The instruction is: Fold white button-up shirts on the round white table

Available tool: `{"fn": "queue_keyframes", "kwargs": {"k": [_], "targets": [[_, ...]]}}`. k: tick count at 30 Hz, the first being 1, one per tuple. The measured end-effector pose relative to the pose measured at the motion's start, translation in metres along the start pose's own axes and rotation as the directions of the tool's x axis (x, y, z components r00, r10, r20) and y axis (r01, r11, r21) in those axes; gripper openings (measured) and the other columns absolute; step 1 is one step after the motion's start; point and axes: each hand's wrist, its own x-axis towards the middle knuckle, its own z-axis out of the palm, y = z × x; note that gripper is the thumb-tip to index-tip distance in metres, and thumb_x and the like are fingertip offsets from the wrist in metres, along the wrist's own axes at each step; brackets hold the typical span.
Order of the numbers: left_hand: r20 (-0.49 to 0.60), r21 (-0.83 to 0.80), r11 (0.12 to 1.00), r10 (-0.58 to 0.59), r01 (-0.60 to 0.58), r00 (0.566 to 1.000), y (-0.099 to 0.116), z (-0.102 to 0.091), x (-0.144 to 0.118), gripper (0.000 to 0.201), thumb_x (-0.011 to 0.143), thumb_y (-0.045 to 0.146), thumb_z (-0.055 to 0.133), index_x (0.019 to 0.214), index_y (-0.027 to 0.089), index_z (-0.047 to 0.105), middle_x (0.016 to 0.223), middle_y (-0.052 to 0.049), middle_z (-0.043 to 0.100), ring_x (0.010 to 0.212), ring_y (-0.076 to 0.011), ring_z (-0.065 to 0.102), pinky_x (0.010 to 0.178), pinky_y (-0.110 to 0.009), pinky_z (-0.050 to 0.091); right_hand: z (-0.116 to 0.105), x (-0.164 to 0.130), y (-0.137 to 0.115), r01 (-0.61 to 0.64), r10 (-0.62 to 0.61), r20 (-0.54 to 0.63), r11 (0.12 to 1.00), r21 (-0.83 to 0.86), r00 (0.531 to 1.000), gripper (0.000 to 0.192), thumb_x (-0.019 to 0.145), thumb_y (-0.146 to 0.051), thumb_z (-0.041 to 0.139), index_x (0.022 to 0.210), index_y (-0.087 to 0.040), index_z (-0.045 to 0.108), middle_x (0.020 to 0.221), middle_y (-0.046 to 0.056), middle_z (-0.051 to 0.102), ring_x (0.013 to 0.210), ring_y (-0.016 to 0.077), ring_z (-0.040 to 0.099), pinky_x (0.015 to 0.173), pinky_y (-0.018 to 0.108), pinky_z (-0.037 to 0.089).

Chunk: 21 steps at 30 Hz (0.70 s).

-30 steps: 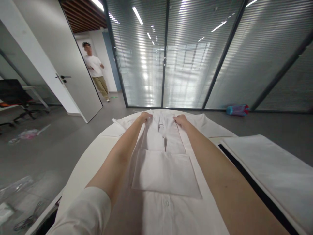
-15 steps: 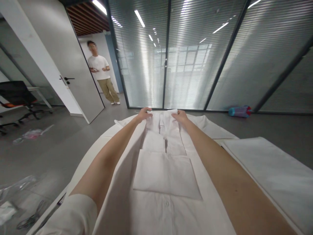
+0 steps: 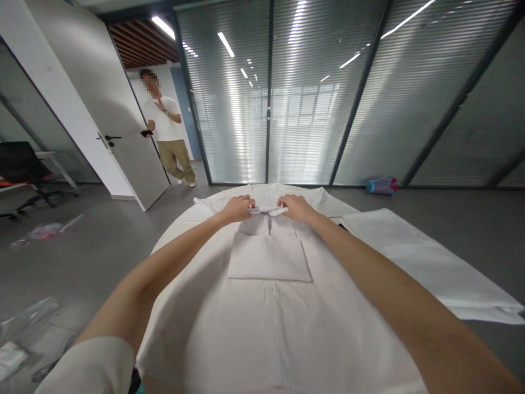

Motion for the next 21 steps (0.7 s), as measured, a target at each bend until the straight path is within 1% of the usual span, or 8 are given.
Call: {"fn": "queue_keyframes", "kwargs": {"k": [1, 3, 6, 10, 12, 16, 18, 21], "targets": [[-0.004, 0.016, 1.000, 0.001, -0.001, 1.000, 0.005, -0.002, -0.004, 0.028, 0.079, 0.018, 0.063, 0.106, 0.022, 0.068, 0.110, -0.007, 0.065, 0.101, -0.0245, 0.063, 0.088, -0.032, 0.047, -0.001, -0.007, -0.003, 0.009, -0.009, 0.006, 1.000, -0.028, 1.000, 0.018, 0.088, -0.023, 0.061, 0.105, -0.021, 0.067, 0.107, 0.008, 0.069, 0.101, 0.0236, 0.061, 0.086, 0.033, 0.038], [-0.048, 0.039, 0.999, 0.000, 0.002, 0.999, 0.014, -0.003, -0.012, 0.026, 0.081, 0.018, 0.061, 0.107, 0.021, 0.067, 0.109, -0.008, 0.065, 0.103, -0.0257, 0.062, 0.089, -0.034, 0.047, -0.002, -0.019, -0.009, 0.026, -0.027, -0.010, 0.997, -0.075, 1.000, 0.018, 0.090, -0.021, 0.058, 0.106, -0.020, 0.066, 0.109, 0.010, 0.068, 0.103, 0.0248, 0.060, 0.088, 0.034, 0.036], [-0.110, 0.065, 0.998, -0.018, 0.026, 0.994, 0.026, 0.005, -0.023, 0.023, 0.084, 0.018, 0.060, 0.107, 0.020, 0.066, 0.109, -0.010, 0.065, 0.105, -0.0268, 0.061, 0.089, -0.037, 0.047, 0.005, -0.035, -0.014, 0.047, -0.051, -0.021, 0.988, -0.149, 0.998, 0.019, 0.091, -0.019, 0.056, 0.108, -0.018, 0.065, 0.111, 0.012, 0.067, 0.106, 0.0268, 0.059, 0.090, 0.036, 0.035], [-0.032, 0.077, 0.997, 0.015, -0.013, 0.999, 0.041, 0.030, -0.040, 0.020, 0.089, 0.022, 0.058, 0.109, 0.020, 0.063, 0.110, -0.011, 0.064, 0.103, -0.0273, 0.060, 0.086, -0.038, 0.047, 0.024, -0.049, -0.019, 0.059, -0.045, 0.077, 0.979, -0.195, 0.996, 0.020, 0.089, -0.016, 0.057, 0.107, -0.018, 0.065, 0.111, 0.013, 0.067, 0.105, 0.0266, 0.059, 0.088, 0.035, 0.035], [-0.017, 0.071, 0.997, 0.017, -0.015, 1.000, 0.045, 0.039, -0.045, 0.021, 0.091, 0.022, 0.055, 0.111, 0.020, 0.062, 0.111, -0.011, 0.064, 0.103, -0.0270, 0.060, 0.085, -0.038, 0.048, 0.029, -0.052, -0.020, 0.045, -0.029, 0.083, 0.980, -0.193, 0.996, 0.021, 0.087, -0.013, 0.056, 0.106, -0.018, 0.065, 0.111, 0.012, 0.067, 0.104, 0.0258, 0.059, 0.085, 0.034, 0.036], [-0.090, 0.043, 0.998, -0.036, 0.040, 0.995, 0.044, 0.042, -0.049, 0.022, 0.091, 0.019, 0.054, 0.112, 0.021, 0.061, 0.111, -0.010, 0.064, 0.107, -0.0261, 0.059, 0.088, -0.037, 0.047, 0.028, -0.053, -0.020, 0.042, -0.038, 0.024, 0.980, -0.195, 0.999, 0.024, 0.086, -0.011, 0.054, 0.106, -0.018, 0.064, 0.110, 0.010, 0.067, 0.105, 0.0255, 0.059, 0.086, 0.034, 0.037], [-0.081, 0.014, 1.000, -0.016, 0.017, 0.997, 0.041, 0.040, -0.051, 0.020, 0.092, 0.020, 0.054, 0.110, 0.021, 0.062, 0.110, -0.010, 0.065, 0.106, -0.0251, 0.060, 0.088, -0.036, 0.047, 0.026, -0.055, -0.020, 0.062, -0.052, 0.058, 0.983, -0.173, 0.997, 0.022, 0.087, -0.014, 0.054, 0.105, -0.018, 0.065, 0.110, 0.010, 0.067, 0.104, 0.0253, 0.060, 0.085, 0.034, 0.038], [-0.024, -0.055, 0.996, 0.066, -0.068, 0.998, 0.035, 0.035, -0.053, 0.019, 0.091, 0.031, 0.058, 0.106, 0.022, 0.066, 0.105, -0.008, 0.067, 0.099, -0.0239, 0.063, 0.085, -0.033, 0.048, 0.021, -0.059, -0.019, 0.055, -0.039, 0.143, 0.993, -0.107, 0.989, 0.021, 0.087, -0.022, 0.057, 0.106, -0.019, 0.067, 0.110, 0.010, 0.069, 0.101, 0.0250, 0.062, 0.081, 0.032, 0.041]]}}
